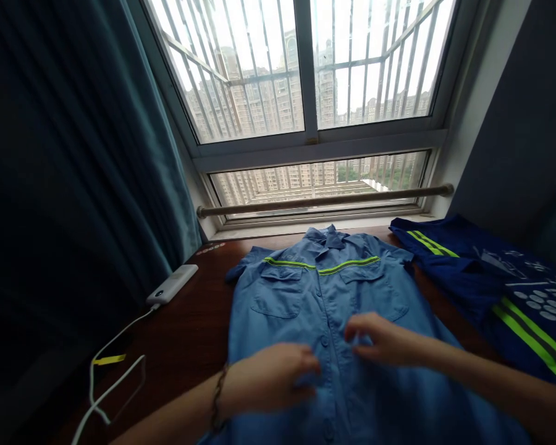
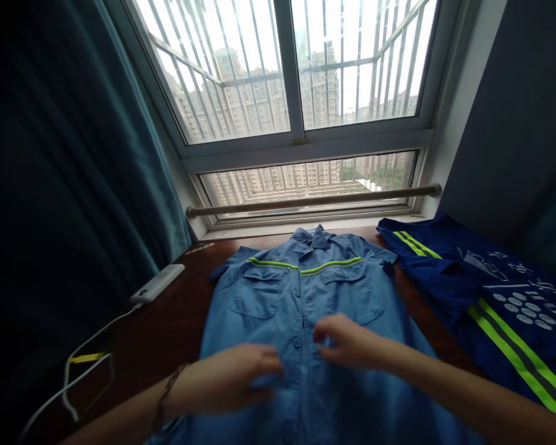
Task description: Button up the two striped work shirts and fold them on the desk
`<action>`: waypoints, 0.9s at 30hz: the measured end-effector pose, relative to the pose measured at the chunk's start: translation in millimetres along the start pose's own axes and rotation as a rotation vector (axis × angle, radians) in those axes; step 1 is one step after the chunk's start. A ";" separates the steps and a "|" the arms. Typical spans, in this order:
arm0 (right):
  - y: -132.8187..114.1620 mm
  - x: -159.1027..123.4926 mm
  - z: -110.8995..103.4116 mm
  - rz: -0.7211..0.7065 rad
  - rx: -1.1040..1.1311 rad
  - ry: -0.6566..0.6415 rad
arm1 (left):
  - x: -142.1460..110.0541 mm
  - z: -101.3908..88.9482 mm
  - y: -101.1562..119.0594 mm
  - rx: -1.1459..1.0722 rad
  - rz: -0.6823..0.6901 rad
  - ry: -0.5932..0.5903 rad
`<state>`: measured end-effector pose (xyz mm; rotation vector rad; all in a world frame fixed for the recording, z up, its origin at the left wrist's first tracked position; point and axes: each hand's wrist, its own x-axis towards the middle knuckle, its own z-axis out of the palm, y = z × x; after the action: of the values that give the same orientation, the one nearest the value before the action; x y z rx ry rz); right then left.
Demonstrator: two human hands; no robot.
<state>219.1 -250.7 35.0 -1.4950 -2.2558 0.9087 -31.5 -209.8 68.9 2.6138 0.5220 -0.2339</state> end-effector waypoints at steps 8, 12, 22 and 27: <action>104.6 123.4 -21.2 0.485 -0.480 0.445 | 120.0 -16.2 -131.8 0.217 -0.721 0.503; 114.1 116.0 -0.8 0.466 -0.520 0.464 | 110.8 15.0 -150.1 0.233 -0.794 0.496; 52.7 164.2 -6.7 0.528 -0.233 0.520 | 133.4 -46.7 -150.3 0.084 -0.729 0.400; 64.6 222.3 -18.4 0.561 0.099 0.639 | 195.1 -60.8 -173.7 0.015 -0.614 0.605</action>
<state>182.0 -27.1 -15.3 -2.0451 -1.3493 0.5345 81.7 24.3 3.1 2.4330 1.5252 0.3836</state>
